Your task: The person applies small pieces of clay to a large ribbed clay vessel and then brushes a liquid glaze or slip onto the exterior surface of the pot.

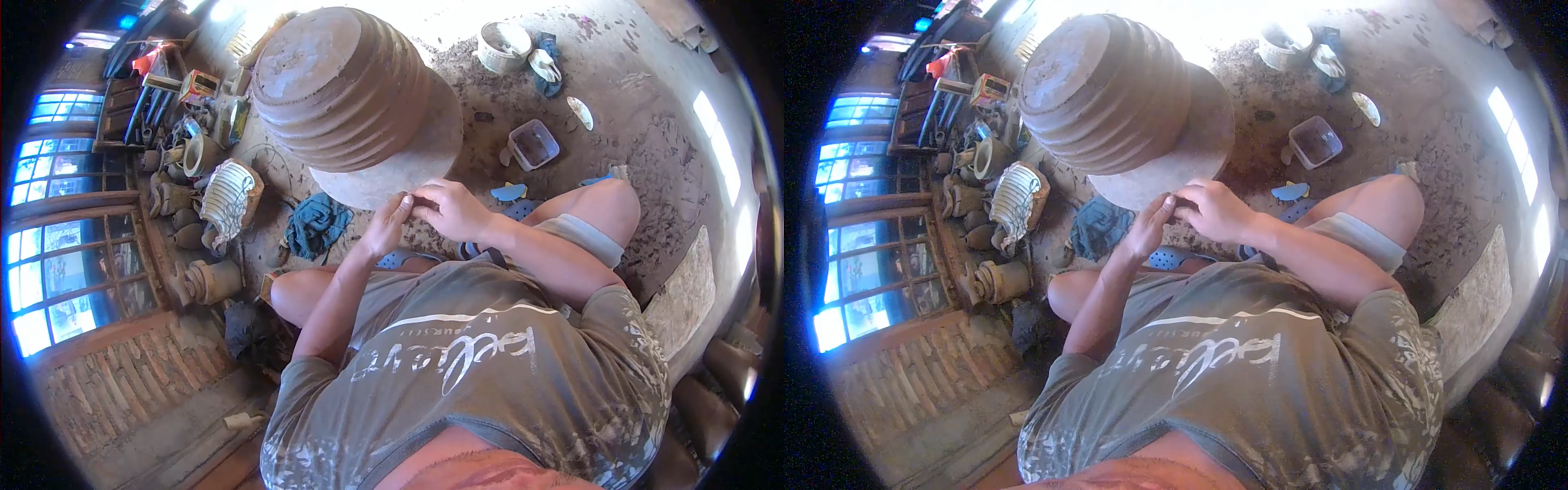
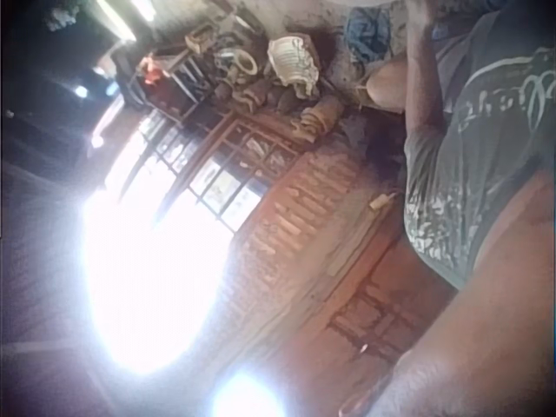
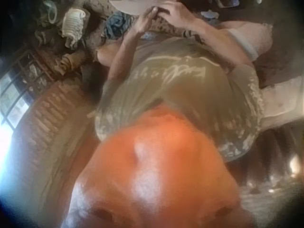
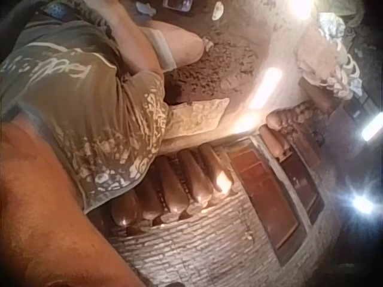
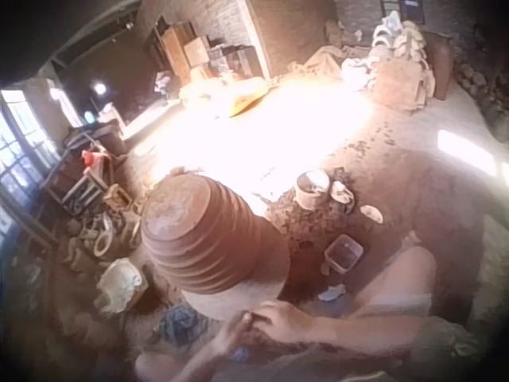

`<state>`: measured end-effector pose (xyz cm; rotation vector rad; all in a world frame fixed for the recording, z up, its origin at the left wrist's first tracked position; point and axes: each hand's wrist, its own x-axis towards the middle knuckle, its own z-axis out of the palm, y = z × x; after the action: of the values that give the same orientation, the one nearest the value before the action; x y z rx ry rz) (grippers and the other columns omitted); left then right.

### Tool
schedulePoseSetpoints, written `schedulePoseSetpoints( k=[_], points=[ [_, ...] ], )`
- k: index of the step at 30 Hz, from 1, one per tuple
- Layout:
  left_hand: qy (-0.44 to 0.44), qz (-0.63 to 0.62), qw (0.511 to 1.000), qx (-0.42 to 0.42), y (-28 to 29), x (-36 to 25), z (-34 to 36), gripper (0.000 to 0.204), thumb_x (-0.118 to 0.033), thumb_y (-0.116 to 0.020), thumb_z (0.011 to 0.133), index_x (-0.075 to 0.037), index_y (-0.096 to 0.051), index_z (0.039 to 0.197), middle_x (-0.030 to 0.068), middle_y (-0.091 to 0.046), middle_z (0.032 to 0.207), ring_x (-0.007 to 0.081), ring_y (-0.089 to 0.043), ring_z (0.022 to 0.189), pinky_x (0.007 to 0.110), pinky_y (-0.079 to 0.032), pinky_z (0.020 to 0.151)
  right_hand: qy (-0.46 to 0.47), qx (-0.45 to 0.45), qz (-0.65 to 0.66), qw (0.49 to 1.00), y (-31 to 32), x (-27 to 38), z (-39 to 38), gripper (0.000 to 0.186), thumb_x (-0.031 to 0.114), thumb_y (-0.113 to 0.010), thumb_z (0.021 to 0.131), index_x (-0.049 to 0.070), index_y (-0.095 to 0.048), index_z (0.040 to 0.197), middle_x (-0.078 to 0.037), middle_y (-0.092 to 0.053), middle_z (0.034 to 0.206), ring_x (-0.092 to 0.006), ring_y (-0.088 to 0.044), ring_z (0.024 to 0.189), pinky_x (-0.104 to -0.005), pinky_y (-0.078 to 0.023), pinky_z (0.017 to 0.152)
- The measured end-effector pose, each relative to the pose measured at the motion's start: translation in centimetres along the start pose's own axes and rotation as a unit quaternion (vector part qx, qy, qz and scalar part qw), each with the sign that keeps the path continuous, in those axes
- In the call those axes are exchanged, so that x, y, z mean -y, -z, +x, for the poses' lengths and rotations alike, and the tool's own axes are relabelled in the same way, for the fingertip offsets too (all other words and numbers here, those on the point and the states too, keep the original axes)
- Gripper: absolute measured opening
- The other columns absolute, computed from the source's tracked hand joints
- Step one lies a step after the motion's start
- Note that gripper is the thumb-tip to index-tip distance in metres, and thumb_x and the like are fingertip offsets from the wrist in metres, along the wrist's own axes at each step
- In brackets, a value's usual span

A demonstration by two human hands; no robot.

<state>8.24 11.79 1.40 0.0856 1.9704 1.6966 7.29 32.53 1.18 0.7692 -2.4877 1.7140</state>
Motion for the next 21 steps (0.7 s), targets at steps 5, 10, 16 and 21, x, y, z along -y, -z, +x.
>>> schedulePoseSetpoints(
  k=[5,10,16,21],
  points=[
    [0.024,0.051,0.998,-0.023,0.7,1.5,0.6,0.041,-0.035,-0.041,0.117,-0.001,-0.063,0.127,0.0075,-0.065,0.107,0.0188,-0.059,0.097,0.037,-0.050,0.089,0.010,-0.029,-0.029,0.999,0.2,0.1,-0.7,0.019,0.016,-0.078,0.090,0.001,-0.075,0.101,-0.020,-0.072,0.096,-0.0393,-0.072,0.086,-0.0448,-0.058,0.079],
    [-0.036,0.504,0.836,-0.212,3.3,6.6,3.0,0.065,-0.053,-0.060,0.104,0.009,-0.063,0.122,0.0324,-0.060,0.131,0.0445,-0.057,0.123,0.053,-0.045,0.105,-0.077,-0.165,0.059,0.982,3.3,2.6,2.7,0.015,0.011,-0.078,0.091,0.001,-0.078,0.102,-0.018,-0.076,0.092,-0.0337,-0.075,0.082,-0.0407,-0.059,0.075],
    [0.067,0.555,0.798,-0.228,1.4,5.0,3.7,0.101,-0.067,-0.076,0.085,0.020,-0.055,0.133,0.0441,-0.034,0.158,0.0608,-0.034,0.147,0.058,-0.029,0.124,0.020,-0.244,-0.007,0.970,6.0,1.9,7.8,0.015,0.010,-0.082,0.088,0.000,-0.079,0.099,-0.015,-0.078,0.095,-0.0277,-0.077,0.085,-0.0355,-0.060,0.077],
    [0.020,0.583,0.784,-0.213,4.1,5.1,3.2,0.102,-0.065,-0.082,0.080,0.019,-0.055,0.131,0.0437,-0.038,0.154,0.0568,-0.042,0.142,0.056,-0.037,0.120,0.088,-0.228,-0.044,0.969,6.0,1.7,9.6,0.014,0.011,-0.084,0.086,0.002,-0.078,0.094,-0.013,-0.076,0.091,-0.0299,-0.074,0.080,-0.0379,-0.059,0.073]
  ],
)
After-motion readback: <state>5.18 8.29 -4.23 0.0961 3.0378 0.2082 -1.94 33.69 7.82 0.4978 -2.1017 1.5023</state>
